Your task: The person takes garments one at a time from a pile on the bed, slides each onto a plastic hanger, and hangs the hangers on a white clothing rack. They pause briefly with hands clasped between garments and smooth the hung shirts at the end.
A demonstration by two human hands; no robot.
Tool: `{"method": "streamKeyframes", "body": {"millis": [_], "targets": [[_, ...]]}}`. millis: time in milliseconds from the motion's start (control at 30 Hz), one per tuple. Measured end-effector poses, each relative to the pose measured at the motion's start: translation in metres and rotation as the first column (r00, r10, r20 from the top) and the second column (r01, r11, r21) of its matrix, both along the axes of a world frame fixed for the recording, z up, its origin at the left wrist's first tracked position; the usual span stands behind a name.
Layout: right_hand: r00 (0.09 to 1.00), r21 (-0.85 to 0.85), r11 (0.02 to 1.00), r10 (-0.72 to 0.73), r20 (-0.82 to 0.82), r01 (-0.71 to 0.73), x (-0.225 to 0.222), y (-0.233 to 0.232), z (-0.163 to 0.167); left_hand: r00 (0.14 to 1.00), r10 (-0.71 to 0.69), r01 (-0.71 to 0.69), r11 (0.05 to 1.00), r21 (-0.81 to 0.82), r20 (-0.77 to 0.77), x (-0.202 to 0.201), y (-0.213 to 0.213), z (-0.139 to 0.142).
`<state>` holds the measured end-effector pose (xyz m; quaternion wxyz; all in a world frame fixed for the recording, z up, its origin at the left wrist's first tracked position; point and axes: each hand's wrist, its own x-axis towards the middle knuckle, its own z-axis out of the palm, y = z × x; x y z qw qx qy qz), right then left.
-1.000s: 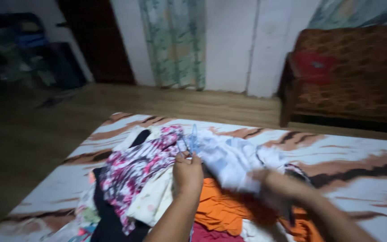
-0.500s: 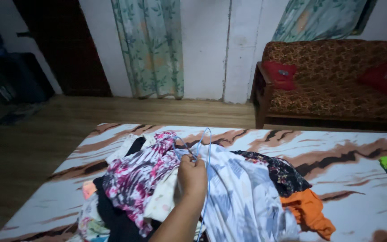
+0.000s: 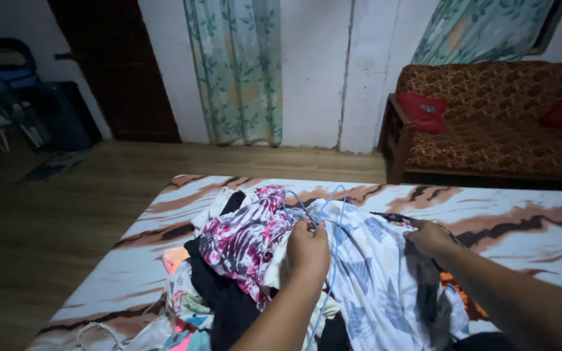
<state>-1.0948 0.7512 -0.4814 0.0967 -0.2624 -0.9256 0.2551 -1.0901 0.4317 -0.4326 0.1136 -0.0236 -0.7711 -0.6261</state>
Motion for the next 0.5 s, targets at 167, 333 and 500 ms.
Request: {"method": "streamKeyframes", "body": {"millis": [167, 333, 500], "targets": [[0.998, -0.115, 0.993, -0.020, -0.054, 0.014, -0.005, 0.011, 0.001, 0.999, -0.023, 0.023, 1.000, 0.012, -0.025, 0.004, -0.001, 0.008], [0.882, -0.456, 0.876, -0.081, -0.464, -0.159, 0.014, -0.025, 0.058, 0.989, -0.130, 0.122, 0.986, 0.110, 0.071, 0.004, 0.011, 0.024], [0.887, -0.613, 0.704, 0.051, -0.458, -0.357, 0.074, -0.093, 0.135, 0.916, -0.391, 0.339, 0.872, 0.353, 0.085, 0.023, 0.034, 0.056]]}}
